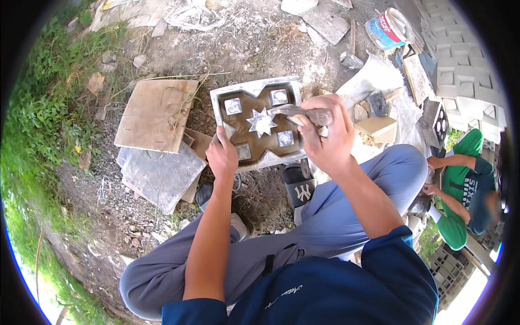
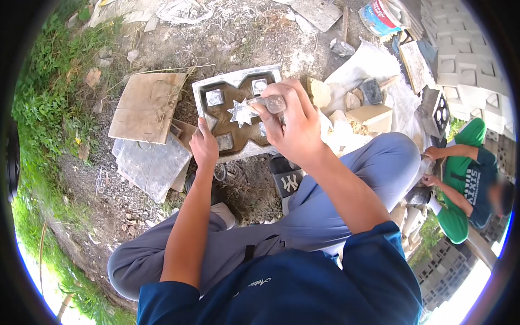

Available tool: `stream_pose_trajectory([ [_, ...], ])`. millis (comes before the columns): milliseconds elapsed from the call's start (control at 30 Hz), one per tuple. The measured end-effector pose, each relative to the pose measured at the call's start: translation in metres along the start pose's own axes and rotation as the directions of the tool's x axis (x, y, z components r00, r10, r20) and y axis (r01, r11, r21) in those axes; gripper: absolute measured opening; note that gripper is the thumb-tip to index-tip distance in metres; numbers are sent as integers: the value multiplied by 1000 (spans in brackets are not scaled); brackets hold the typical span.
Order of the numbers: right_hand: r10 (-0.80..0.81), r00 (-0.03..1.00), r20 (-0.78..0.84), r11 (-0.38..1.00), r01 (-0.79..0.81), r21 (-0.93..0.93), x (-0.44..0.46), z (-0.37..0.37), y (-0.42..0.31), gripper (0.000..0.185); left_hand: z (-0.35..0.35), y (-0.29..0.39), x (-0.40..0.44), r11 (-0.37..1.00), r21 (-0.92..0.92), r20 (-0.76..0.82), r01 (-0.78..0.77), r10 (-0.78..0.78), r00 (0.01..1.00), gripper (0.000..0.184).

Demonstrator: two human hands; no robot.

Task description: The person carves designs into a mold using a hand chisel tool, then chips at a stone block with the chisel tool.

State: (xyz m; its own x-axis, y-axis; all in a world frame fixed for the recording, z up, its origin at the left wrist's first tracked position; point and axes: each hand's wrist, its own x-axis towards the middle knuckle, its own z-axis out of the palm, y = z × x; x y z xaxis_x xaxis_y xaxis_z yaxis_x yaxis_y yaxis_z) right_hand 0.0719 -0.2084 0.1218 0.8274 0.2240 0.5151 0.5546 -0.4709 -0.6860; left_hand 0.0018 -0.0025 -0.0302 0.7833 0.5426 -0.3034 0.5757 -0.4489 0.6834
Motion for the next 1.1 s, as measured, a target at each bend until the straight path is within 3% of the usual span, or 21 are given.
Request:
stream_pose_trajectory([
  [33, -157, 986, -54, 987, 155, -39, -1, 0, 1, 28, -2, 0, -3, 1000, 4, 23, 4, -5, 1000, 72],
  [100, -76, 997, -19, 996, 76, -37, -3, 5, 3, 28, -1, 1, -2, 1000, 3, 39, 19, -19, 999, 71],
  [167, 182, 973, 139, 983, -176, -58, 1, 5, 5, 32, -1, 3, -3, 1000, -19, 9, -11, 11, 1000, 71],
  [200, 47, 994, 95, 997, -42, -59, 2, 4, 5, 32, 0, 5, -3, 999, -51, -32, -18, 17, 999, 69],
  [233, 43, 994, 97, 998, -37, -57, 3, 3, 4, 32, 0, 6, -2, 998, -53, -36, -17, 15, 999, 69],
  [300, -164, 986, -32, 986, 162, -45, 0, 3, 1, 30, 0, 2, -3, 999, -44, -19, -28, 28, 999, 68],
  [367, -143, 990, -4, 989, 143, -33, -4, 10, 12, 29, 0, 1, -5, 999, -40, -1, -10, 10, 1000, 68],
  [433, 93, 976, 198, 994, -80, -69, -1, 15, 21, 30, -2, 6, -4, 999, -33, 13, 10, -9, 1000, 67],
  [633, -51, 997, 62, 994, 57, -96, 26, -8, 7, 19, -1, 4, -2, 998, -66, 7, 16, -16, 1000, 65],
  [733, -273, 941, -201, 962, 273, -28, 35, -8, 0, 18, -1, 3, -2, 998, -66, 7, -8, 9, 1000, 63],
  [767, -108, 952, -286, 991, 125, 41, 34, -9, -9, 17, -1, 4, -3, 998, -65, -3, -18, 18, 1000, 66],
  [900, 154, 927, -342, 983, -110, 145, 35, -10, -9, 16, -1, 5, -3, 997, -78, -13, -24, 23, 1000, 70],
  [967, 219, 911, -350, 970, -165, 177, 35, -6, -9, 16, 0, 4, -2, 997, -79, -13, -24, 24, 1000, 65],
  [1033, 193, 958, -211, 979, -174, 103, 36, -7, -6, 19, -1, 4, -2, 997, -79, -14, -20, 19, 1000, 61],
  [1067, 222, 960, -169, 943, -167, 288, 37, -3, -8, 24, -1, 4, -2, 997, -77, -9, -23, 22, 1000, 61],
  [1100, 223, 961, -166, 943, -169, 288, 37, -2, -7, 24, -1, 3, -2, 997, -77, -4, -26, 25, 1000, 61],
])
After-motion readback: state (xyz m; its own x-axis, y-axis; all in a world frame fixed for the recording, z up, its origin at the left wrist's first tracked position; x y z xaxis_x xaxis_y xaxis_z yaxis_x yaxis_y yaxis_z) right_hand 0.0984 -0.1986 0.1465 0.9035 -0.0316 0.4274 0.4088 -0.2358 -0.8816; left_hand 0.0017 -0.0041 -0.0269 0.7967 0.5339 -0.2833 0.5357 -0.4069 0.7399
